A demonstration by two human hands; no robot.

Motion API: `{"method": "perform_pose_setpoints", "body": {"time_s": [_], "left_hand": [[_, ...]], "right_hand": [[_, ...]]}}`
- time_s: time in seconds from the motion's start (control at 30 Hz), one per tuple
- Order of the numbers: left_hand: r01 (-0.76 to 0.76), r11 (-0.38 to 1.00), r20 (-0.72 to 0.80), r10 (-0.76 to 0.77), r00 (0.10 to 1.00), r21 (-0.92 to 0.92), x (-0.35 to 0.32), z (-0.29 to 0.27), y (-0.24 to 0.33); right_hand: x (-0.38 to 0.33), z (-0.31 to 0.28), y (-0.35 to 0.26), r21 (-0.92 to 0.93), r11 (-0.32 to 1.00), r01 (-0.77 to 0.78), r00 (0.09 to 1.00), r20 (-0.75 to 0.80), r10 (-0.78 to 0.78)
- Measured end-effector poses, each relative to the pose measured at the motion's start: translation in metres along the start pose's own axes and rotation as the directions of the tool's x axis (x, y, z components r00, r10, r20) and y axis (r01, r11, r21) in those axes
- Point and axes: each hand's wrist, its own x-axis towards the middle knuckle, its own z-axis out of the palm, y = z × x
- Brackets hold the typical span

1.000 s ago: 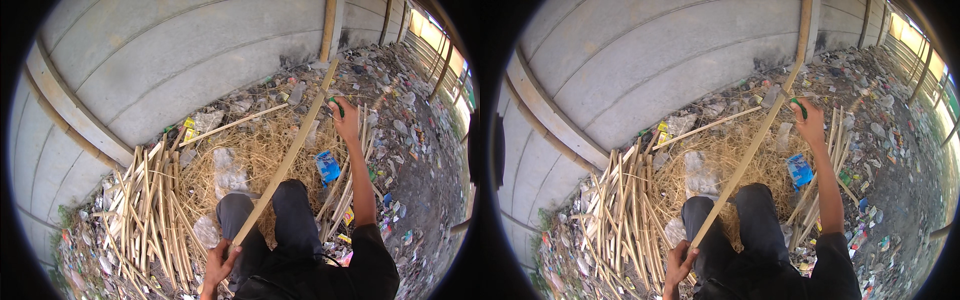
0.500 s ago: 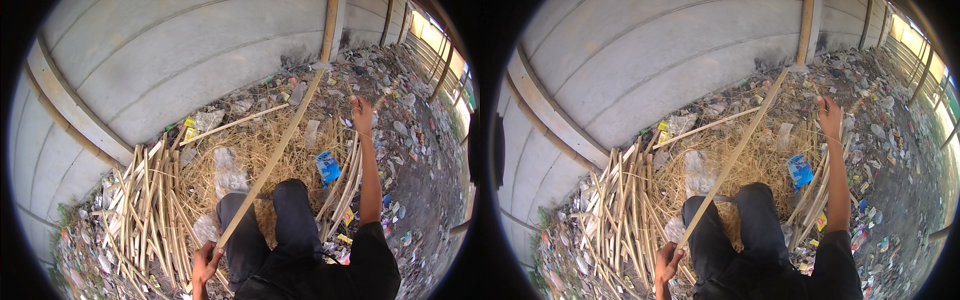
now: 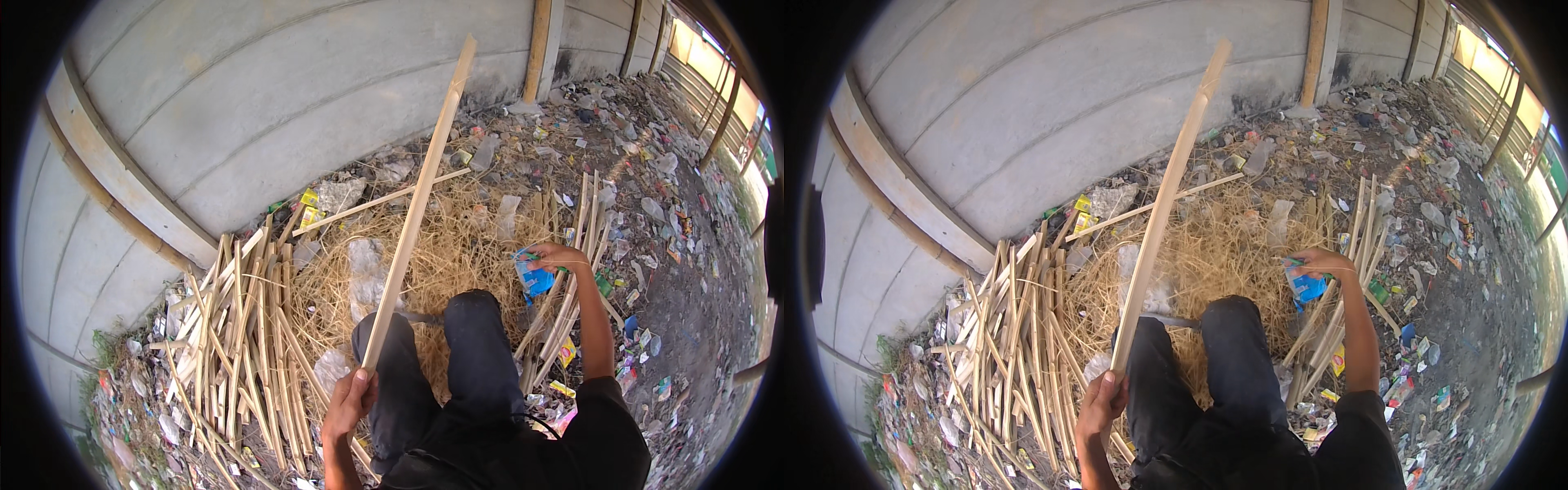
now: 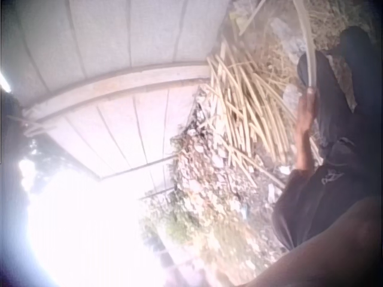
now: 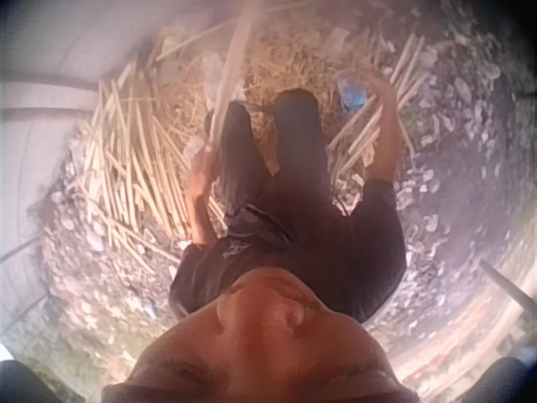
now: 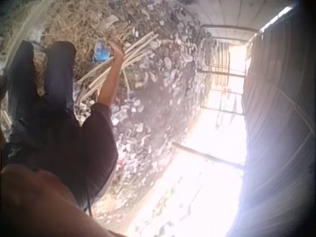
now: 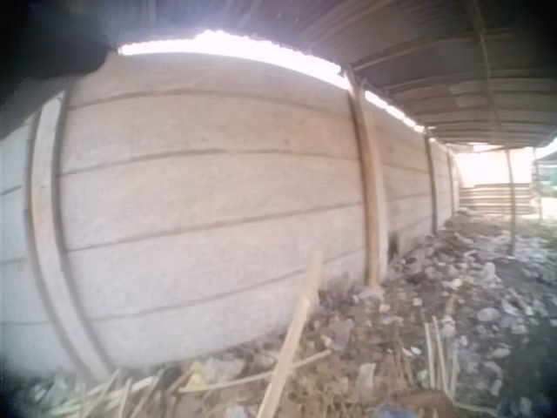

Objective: The person sits on the ground and uses a green-handled knife to shave the surface of a long, thin bamboo strip. They hold the strip with their left hand and scrape the blade along its length with their right hand, removing thin layers of wood. The person repeatedly flips the strip to work on different sides.

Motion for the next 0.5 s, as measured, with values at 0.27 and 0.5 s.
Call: {"method": "perform_pose_setpoints", "body": {"time_s": [0.27, 0.5], "left_hand": [[-0.03, 0.988, 0.099, 0.045, 0.994, -0.154, 0.008, 0.007, -0.004], [-0.032, 0.989, 0.101, 0.048, 0.994, -0.147, 0.017, 0.011, -0.002]], "right_hand": [[0.035, 0.084, 0.168, 0.684, 0.728, -0.043, 0.795, -0.419, 0.44], [0.054, 0.162, 0.24, -0.231, 0.776, -0.587, 0.808, -0.229, 0.543]]}}
